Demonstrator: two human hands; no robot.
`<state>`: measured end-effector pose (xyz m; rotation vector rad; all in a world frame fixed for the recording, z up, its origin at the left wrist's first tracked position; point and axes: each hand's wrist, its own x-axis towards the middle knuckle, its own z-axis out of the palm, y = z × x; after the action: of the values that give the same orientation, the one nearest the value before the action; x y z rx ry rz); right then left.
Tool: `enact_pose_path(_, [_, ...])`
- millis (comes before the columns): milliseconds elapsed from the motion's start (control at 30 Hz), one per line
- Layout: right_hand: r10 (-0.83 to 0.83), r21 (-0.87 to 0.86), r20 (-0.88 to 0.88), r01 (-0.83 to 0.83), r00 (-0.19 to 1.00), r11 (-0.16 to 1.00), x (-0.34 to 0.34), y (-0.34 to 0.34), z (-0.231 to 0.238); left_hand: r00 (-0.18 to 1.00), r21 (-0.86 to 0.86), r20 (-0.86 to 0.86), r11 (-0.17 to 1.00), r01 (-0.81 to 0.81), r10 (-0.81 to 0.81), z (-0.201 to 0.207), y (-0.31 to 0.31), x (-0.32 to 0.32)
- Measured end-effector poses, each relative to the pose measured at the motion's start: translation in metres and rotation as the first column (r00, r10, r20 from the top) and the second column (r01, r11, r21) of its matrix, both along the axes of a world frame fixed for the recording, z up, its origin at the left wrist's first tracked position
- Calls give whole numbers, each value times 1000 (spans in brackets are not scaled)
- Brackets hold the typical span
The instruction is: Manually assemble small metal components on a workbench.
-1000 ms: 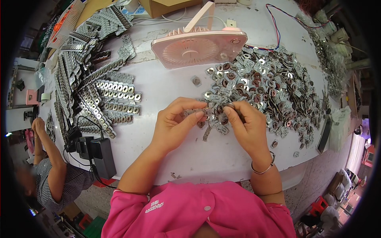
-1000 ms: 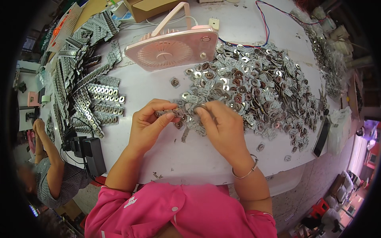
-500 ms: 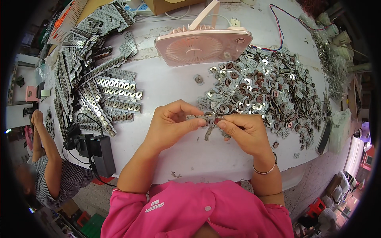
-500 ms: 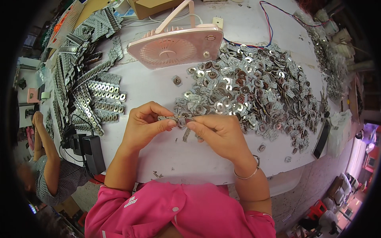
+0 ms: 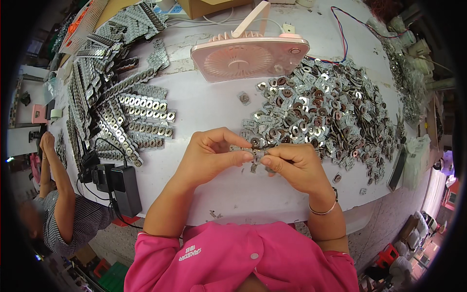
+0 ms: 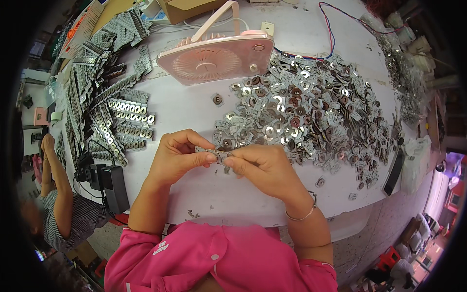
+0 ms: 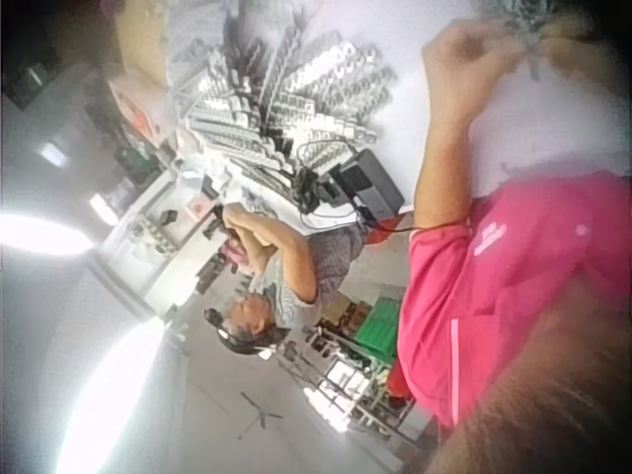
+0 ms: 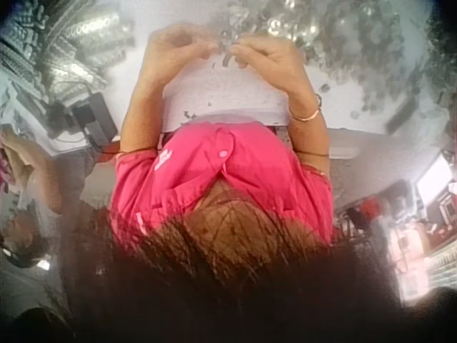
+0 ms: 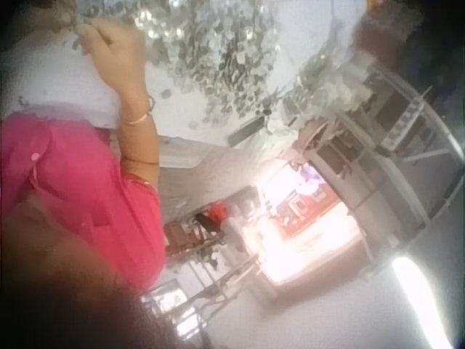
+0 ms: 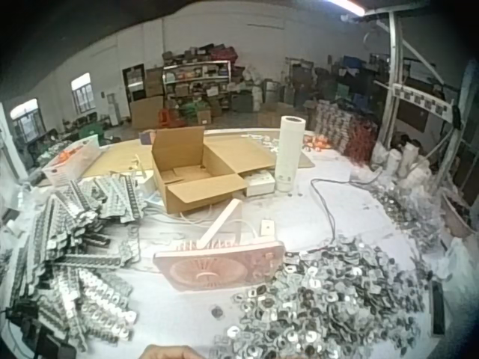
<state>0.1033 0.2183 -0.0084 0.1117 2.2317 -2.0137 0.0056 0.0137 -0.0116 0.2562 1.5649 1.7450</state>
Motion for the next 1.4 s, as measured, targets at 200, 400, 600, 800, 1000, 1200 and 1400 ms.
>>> enact_pose_path(200, [-6,-469,243,123,970,875,4,-10,-2,957,259,285,966,-24,-53,-7,0,4])
enact_pose_path(400, [-242,-230,186,282,952,932,0,-14,-1,951,260,-229,955,-144,206,-7,16,15])
enact_pose_path(600, [-282,-132,125,298,951,945,0,-18,-2,655,86,-748,994,-63,107,-13,11,9])
enact_pose_path(800, [-312,-182,129,332,941,926,2,-20,-3,553,101,-820,988,-117,149,-8,17,13])
enact_pose_path(1000, [-299,-197,91,311,950,930,5,-17,-9,544,102,-822,983,-150,168,-8,18,16])
enact_pose_path(1200, [-298,-238,143,325,944,915,4,-20,-5,578,94,-793,976,-194,191,-9,19,15])
enact_pose_path(1400, [-322,-340,248,394,913,854,3,-20,-1,593,44,-798,992,-116,105,-5,21,18])
